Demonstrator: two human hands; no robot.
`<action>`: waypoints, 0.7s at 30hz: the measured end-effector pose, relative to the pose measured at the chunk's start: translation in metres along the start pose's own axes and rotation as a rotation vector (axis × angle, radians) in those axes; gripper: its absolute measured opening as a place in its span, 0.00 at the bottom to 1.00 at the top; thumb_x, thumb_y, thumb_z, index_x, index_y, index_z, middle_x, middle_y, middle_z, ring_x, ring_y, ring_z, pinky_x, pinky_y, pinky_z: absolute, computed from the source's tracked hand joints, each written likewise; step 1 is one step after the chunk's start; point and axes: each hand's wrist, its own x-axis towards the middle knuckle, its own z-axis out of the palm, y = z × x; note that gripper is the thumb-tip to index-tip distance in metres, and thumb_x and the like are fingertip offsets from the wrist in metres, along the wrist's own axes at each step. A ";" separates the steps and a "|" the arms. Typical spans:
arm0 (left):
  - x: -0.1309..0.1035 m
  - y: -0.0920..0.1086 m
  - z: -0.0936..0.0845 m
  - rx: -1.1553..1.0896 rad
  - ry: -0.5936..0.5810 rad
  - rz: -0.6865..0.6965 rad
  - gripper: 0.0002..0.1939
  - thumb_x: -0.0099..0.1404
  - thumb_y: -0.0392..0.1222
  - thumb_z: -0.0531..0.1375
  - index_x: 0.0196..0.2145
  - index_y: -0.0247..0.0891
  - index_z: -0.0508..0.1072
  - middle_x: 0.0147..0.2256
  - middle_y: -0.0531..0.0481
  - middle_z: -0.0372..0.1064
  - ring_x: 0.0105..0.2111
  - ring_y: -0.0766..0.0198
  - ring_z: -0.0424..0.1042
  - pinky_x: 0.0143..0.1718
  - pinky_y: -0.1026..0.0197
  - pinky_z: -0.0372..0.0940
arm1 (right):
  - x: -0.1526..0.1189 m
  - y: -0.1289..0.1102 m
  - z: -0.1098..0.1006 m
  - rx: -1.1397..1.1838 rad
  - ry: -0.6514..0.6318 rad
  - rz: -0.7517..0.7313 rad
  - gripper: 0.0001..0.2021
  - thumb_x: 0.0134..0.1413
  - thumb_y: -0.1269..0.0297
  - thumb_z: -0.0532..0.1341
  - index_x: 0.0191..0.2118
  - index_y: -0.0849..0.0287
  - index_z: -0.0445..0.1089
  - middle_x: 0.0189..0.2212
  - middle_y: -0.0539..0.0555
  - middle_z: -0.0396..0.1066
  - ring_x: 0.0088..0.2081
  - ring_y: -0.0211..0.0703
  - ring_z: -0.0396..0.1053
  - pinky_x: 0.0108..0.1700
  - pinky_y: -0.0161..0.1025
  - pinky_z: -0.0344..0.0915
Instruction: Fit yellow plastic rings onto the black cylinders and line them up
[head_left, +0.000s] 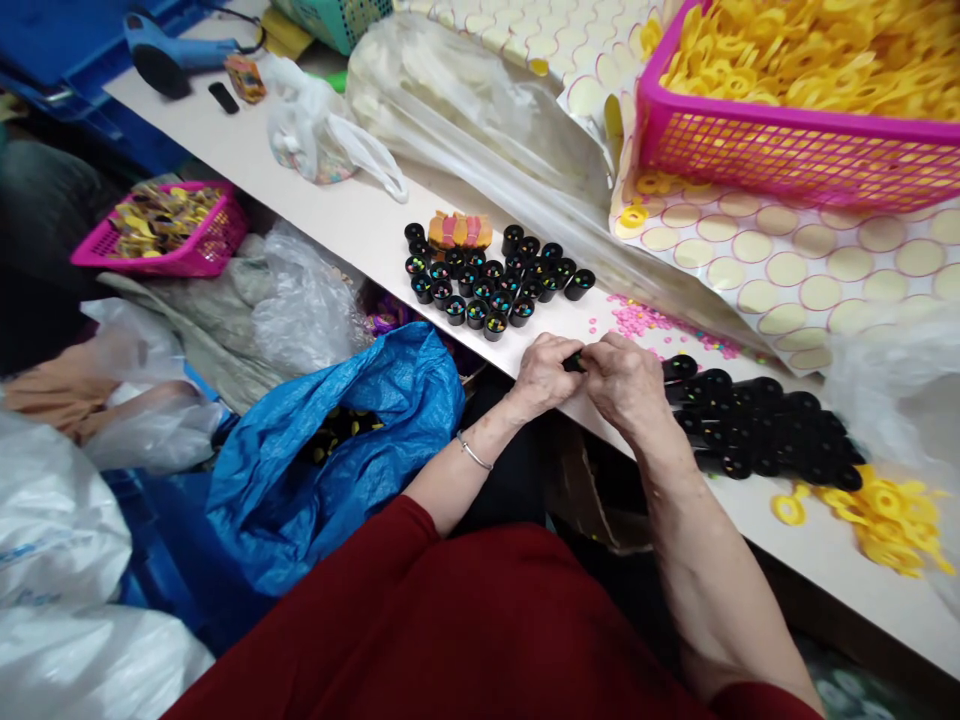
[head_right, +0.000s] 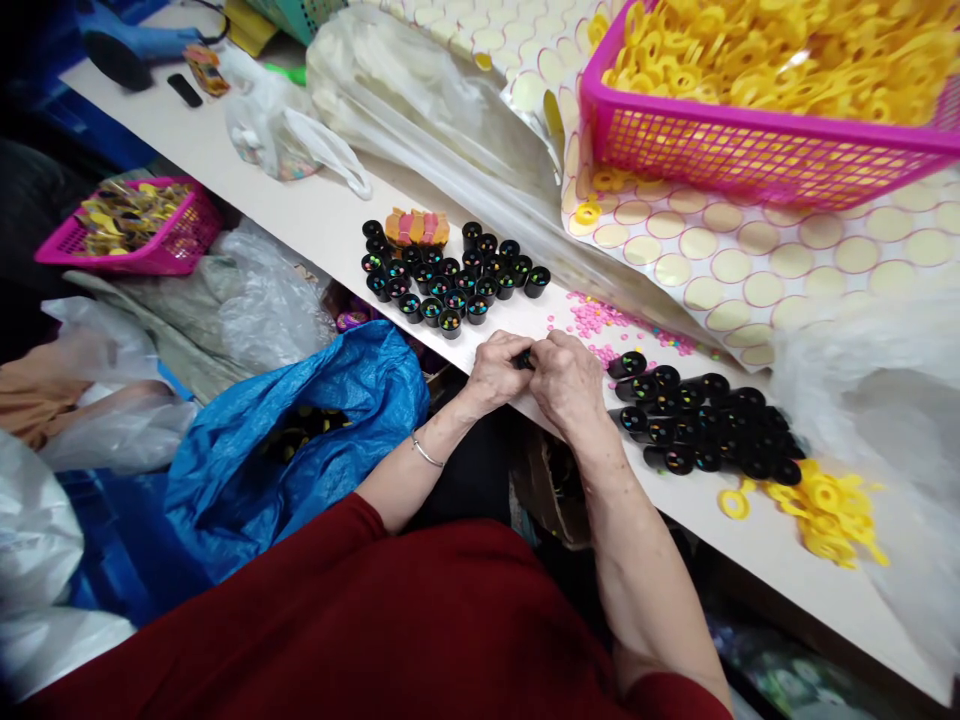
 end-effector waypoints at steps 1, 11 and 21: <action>0.000 -0.001 0.001 0.002 0.008 0.001 0.09 0.50 0.32 0.60 0.31 0.39 0.75 0.31 0.52 0.73 0.35 0.63 0.66 0.40 0.61 0.64 | 0.001 0.002 0.002 0.043 0.001 0.024 0.09 0.47 0.70 0.54 0.23 0.59 0.69 0.23 0.52 0.63 0.26 0.39 0.60 0.27 0.36 0.52; 0.002 -0.009 0.004 -0.024 0.058 -0.036 0.14 0.47 0.33 0.64 0.35 0.40 0.75 0.34 0.51 0.72 0.37 0.62 0.68 0.41 0.61 0.67 | -0.053 -0.003 0.000 0.366 0.297 -0.015 0.06 0.54 0.66 0.57 0.32 0.56 0.71 0.26 0.51 0.67 0.28 0.38 0.67 0.32 0.36 0.64; 0.008 -0.004 0.002 -0.121 0.099 -0.121 0.16 0.41 0.36 0.66 0.33 0.36 0.75 0.31 0.53 0.67 0.31 0.66 0.68 0.37 0.62 0.68 | -0.180 0.090 -0.021 -0.119 0.641 0.976 0.22 0.44 0.51 0.61 0.40 0.64 0.68 0.40 0.63 0.65 0.39 0.52 0.64 0.41 0.51 0.63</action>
